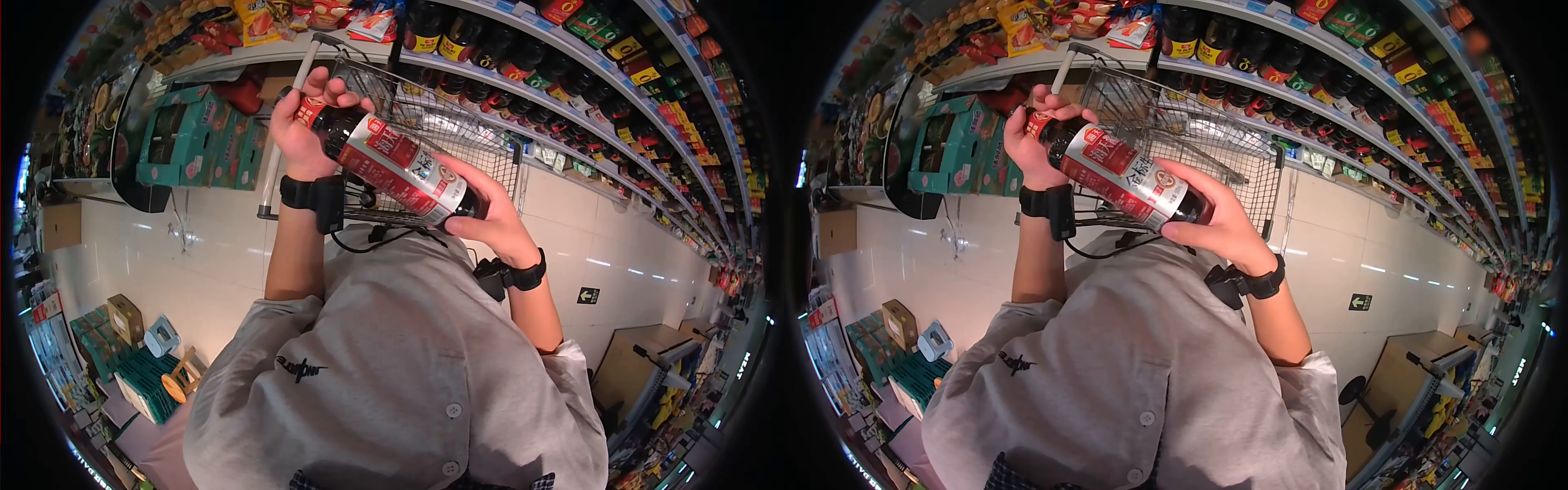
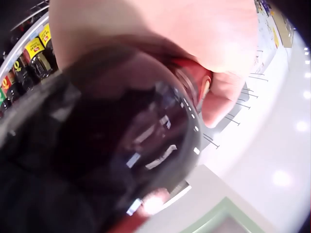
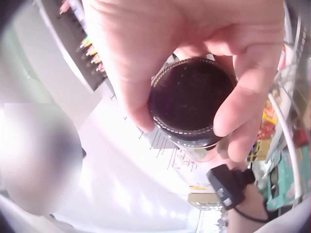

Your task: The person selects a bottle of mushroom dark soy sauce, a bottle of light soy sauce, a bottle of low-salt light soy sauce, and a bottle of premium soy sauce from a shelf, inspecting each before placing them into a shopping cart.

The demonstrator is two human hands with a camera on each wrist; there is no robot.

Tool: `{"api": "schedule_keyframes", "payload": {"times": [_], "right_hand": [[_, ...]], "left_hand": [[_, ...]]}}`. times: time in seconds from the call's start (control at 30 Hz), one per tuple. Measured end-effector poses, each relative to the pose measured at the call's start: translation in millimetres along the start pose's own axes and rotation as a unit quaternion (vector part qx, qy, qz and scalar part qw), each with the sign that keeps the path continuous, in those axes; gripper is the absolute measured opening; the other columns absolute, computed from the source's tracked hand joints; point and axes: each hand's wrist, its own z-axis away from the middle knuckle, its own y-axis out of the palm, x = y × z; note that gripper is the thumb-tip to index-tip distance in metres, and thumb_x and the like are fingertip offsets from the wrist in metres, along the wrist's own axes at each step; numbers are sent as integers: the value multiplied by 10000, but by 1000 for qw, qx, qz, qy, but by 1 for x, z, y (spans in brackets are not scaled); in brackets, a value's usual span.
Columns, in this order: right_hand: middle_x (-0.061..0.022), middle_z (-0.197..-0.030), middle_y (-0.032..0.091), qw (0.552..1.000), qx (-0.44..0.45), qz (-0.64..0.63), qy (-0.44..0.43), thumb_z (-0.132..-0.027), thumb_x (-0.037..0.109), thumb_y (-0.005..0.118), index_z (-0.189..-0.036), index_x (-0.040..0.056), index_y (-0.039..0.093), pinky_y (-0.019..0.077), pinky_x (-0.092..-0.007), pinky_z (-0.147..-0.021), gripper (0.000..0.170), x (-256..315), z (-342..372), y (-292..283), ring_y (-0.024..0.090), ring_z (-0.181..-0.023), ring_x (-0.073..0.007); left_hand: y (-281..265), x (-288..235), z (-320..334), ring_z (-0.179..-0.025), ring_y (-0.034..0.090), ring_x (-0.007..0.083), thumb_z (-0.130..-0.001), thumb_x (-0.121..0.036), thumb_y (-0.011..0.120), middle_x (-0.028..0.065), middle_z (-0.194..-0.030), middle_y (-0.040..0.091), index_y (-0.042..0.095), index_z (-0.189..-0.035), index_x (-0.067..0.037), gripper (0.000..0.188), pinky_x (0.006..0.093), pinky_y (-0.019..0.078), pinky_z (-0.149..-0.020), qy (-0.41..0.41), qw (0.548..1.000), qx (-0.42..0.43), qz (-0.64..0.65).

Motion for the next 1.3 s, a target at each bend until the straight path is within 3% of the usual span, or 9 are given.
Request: {"api": "schedule_keyframes", "payload": {"times": [0.07,0.1,0.27,0.33,0.6,0.73,0.83,0.9,1.3], "right_hand": [[-100,-1225,576,969,55,-205,125,-822,235,673,-1427,14,343,520,-243,-728,724,-3,7,-12,660,-953,-194],[-97,-1169,608,968,61,-220,101,-882,292,604,-1436,10,313,512,-226,-559,686,-9,6,-9,692,-833,-194],[-87,-1184,589,974,76,-167,132,-892,259,621,-1440,37,303,513,-220,-591,672,-10,-2,-5,676,-862,-170],[-103,-1212,580,987,34,-91,129,-857,217,659,-1457,66,266,501,-236,-578,733,-14,-3,-1,677,-884,-218],[-61,-1165,587,989,-2,-102,103,-853,198,676,-1396,56,353,503,-214,-633,648,-32,-5,-7,658,-874,-150],[-126,-1090,640,977,-11,-164,134,-904,334,569,-1387,29,358,502,-217,-577,608,-38,-8,-14,689,-748,-208],[-238,-1030,647,940,22,-294,172,-924,533,405,-1385,33,391,471,-256,-444,680,-62,-13,-29,666,-623,-237],[-240,-1033,646,922,27,-340,182,-929,541,380,-1380,37,400,470,-245,-445,677,-71,-15,-36,662,-616,-236],[-252,-1157,602,896,-50,-399,187,-990,437,371,-1386,41,394,556,-269,-545,560,-102,-19,-38,687,-769,-287]], "left_hand": [[-2,1,2,-867,616,168,-866,-321,536,12,-956,672,637,-1058,-123,293,470,402,-952,20,998,44,-50],[0,3,2,-901,623,172,-877,-313,538,17,-968,675,638,-1032,-135,256,460,406,-966,21,999,39,-21],[-7,2,-5,-889,638,161,-894,-306,542,39,-951,683,636,-1010,-109,247,418,434,-939,5,999,0,44],[-4,1,-1,-823,649,167,-900,-298,527,52,-918,684,635,-1002,-84,260,412,440,-928,20,999,-33,-22],[12,4,-5,-793,619,191,-931,-408,468,73,-877,645,617,-984,-42,399,439,480,-874,34,992,-88,-89],[24,8,-3,-849,603,217,-921,-465,444,98,-961,619,537,-1092,-24,483,444,460,-928,6,996,-61,-70],[21,12,0,-1031,581,259,-901,-350,501,150,-1151,579,451,-1249,3,498,438,436,-989,-3,990,-16,-143],[28,11,2,-1216,509,287,-873,-236,561,200,-1330,490,375,-1350,13,569,414,419,-1027,-32,970,-11,-240],[42,12,0,-1274,472,302,-857,-280,662,237,-1366,469,362,-1349,46,662,378,379,-1061,-53,914,51,-399]]}}
